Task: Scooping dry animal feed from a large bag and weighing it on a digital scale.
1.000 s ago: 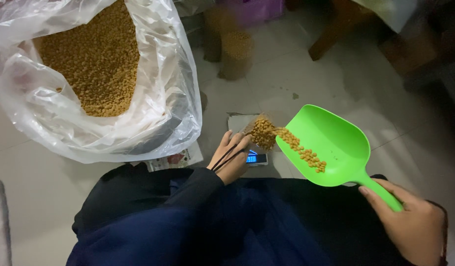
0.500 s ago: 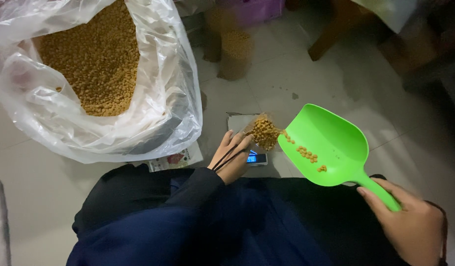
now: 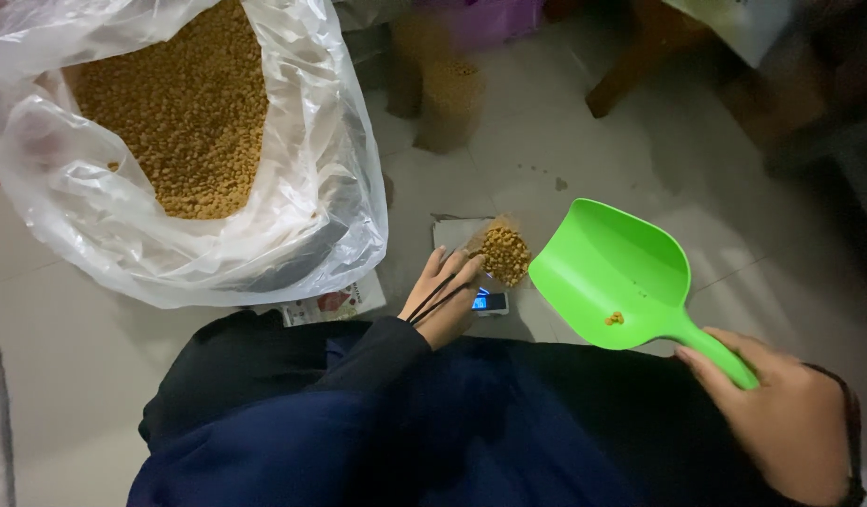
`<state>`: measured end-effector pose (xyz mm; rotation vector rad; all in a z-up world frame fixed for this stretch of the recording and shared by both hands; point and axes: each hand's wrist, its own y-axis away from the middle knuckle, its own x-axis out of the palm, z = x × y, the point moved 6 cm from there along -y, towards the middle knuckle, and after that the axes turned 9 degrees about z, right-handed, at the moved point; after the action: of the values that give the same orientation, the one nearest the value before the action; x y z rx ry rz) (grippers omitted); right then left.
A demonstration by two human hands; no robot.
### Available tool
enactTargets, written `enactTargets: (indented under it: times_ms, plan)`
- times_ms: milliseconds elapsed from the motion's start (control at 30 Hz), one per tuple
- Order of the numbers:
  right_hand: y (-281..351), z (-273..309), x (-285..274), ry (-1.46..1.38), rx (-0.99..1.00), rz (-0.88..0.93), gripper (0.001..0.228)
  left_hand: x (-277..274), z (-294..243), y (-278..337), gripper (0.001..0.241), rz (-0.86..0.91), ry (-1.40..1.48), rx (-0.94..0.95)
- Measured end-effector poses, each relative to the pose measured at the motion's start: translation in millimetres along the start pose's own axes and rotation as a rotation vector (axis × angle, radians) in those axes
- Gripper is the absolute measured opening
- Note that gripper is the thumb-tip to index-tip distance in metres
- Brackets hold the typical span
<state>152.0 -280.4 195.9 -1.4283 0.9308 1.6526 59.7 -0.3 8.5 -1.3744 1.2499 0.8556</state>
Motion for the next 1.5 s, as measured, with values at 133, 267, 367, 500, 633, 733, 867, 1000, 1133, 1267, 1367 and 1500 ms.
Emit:
enactTargets:
  times_ms: [133, 267, 367, 500, 633, 733, 867, 1000, 1133, 1267, 1367, 1500]
  plan:
    - [-5, 2, -4, 0.012, 0.001, -0.002, 0.04, 9, 2, -2, 0.027, 0.12, 0.034, 0.001]
    - [-7, 12, -10, 0.026, -0.018, 0.003, 0.038, -3, 1, 1, 0.032, -0.039, 0.035, 0.024]
    - [-6, 15, -13, -0.006, -0.026, -0.025, 0.037, -10, 1, 1, 0.027, -0.013, 0.043, 0.03]
    - [-6, 6, -8, 0.026, -0.007, -0.01, 0.038, -9, 2, 0, 0.026, -0.003, 0.05, 0.016]
    - [-3, 9, -14, 0.048, -0.012, -0.032, 0.038, -6, 1, 2, 0.026, 0.011, 0.072, 0.03]
    - [1, 15, -25, 0.062, 0.021, -0.083, 0.038, -12, 1, 6, 0.029, -0.027, 0.011, 0.008]
    - [5, 12, -31, -0.233, 0.064, -0.144, 0.033, -24, 0, 5, 0.038, 0.001, -0.02, 0.007]
    - [-1, 21, -33, -0.501, -0.045, -0.159, 0.028, -39, 1, 6, 0.061, 0.045, 0.061, -0.025]
    - [-16, 118, -60, -0.413, -0.157, -0.177, 0.037, -51, 6, 12, 0.063, 0.053, 0.054, -0.05]
    - [-36, 211, -57, -0.426, -0.462, -0.188, 0.038, -67, 34, 29, 0.044, 0.067, 0.185, -0.198]
    - [-57, 254, -38, -0.485, -0.602, -0.216, 0.035, -138, 76, 61, 0.03, 0.158, 0.422, -0.412]
    - [-78, 319, -14, -0.426, -0.771, -0.175, 0.03, -225, 144, 122, 0.036, -0.569, 0.474, -0.523]
